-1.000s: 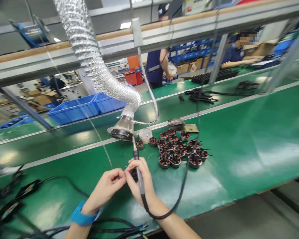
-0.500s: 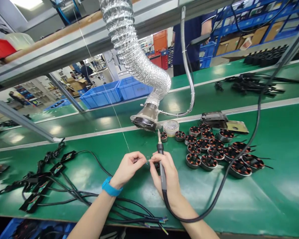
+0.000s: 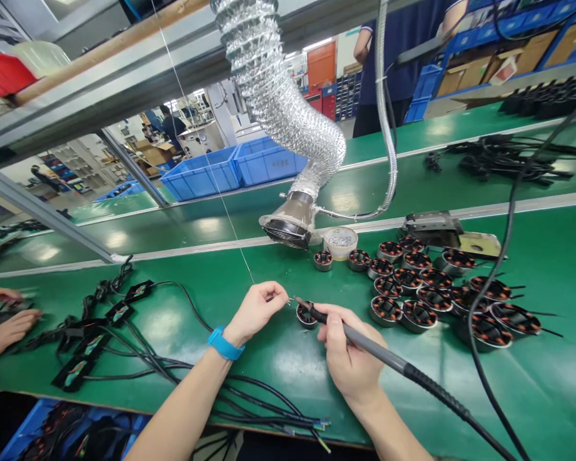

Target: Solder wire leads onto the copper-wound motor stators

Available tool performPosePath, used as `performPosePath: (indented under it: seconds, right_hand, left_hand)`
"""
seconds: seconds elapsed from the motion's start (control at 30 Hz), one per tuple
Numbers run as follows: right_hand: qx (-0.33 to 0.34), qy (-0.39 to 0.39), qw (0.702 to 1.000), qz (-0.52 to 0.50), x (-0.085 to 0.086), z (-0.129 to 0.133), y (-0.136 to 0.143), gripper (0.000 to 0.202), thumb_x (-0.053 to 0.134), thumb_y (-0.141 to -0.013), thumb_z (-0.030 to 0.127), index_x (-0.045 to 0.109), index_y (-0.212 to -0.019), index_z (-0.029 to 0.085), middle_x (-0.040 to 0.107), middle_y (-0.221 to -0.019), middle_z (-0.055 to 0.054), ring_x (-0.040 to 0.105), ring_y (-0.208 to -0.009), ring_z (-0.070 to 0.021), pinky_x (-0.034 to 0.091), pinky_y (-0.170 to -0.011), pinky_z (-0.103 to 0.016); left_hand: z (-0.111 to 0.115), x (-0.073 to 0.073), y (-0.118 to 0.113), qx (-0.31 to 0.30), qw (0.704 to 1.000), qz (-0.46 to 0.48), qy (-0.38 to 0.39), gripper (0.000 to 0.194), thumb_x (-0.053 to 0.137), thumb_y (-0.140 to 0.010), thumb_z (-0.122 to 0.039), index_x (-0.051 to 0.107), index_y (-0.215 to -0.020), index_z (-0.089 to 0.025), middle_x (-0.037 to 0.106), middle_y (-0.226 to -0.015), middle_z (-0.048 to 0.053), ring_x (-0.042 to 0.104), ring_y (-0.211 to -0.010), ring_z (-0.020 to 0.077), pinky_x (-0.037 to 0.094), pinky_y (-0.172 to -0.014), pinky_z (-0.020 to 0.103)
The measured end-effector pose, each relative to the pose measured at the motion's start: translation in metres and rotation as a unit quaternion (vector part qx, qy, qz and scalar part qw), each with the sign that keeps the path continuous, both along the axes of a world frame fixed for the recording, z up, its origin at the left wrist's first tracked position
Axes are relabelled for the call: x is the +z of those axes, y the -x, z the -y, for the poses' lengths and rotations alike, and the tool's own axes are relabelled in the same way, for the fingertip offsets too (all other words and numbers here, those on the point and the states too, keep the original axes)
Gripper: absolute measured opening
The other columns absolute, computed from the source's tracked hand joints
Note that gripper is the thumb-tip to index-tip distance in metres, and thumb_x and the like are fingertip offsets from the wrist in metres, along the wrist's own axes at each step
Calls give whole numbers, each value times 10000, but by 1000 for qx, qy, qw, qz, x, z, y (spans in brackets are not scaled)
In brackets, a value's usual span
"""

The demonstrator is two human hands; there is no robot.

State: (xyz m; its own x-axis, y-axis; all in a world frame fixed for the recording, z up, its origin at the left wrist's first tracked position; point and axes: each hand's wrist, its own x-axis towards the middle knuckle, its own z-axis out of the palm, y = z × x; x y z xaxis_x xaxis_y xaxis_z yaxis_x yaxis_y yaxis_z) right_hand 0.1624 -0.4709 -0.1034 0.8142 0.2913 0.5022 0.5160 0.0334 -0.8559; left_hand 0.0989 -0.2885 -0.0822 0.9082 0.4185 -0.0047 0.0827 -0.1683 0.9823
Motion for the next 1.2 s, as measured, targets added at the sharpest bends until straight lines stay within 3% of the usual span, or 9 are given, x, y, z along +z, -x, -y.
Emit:
performPosePath:
  seconds: [0.4, 0.67, 1.2]
  right_hand:
    - [32, 36, 998, 31, 4, -3, -1, 243, 498, -997, 321, 717, -982, 218, 614, -597, 23, 579, -496, -116, 480, -499, -228]
    - [6, -13, 1000, -26, 4, -3, 1, 276, 503, -996, 350, 719, -995, 178, 604, -593, 8, 534, -449, -109, 443, -431, -230]
    - [2, 3, 1000, -11, 3, -4, 1, 260, 500, -998, 346, 710, -1018, 193, 607, -609, 26, 536, -472, -97, 452, -482, -222]
  left_hand:
    - [0, 0, 0, -2, 1000, -2, -5, 182, 638, -791, -305, 612, -738, -133, 547, -686, -1, 456, -663, 110, 359, -647, 239]
    - [2, 4, 1, -6, 1000, -3, 3, 162, 641, -778, -283, 612, -736, -130, 571, -707, 7, 485, -686, 117, 375, -665, 242]
    - [0, 1, 0, -5, 1000, -6, -9, 134, 622, -791, -251, 631, -750, -123, 590, -711, 6, 503, -687, 112, 393, -671, 230]
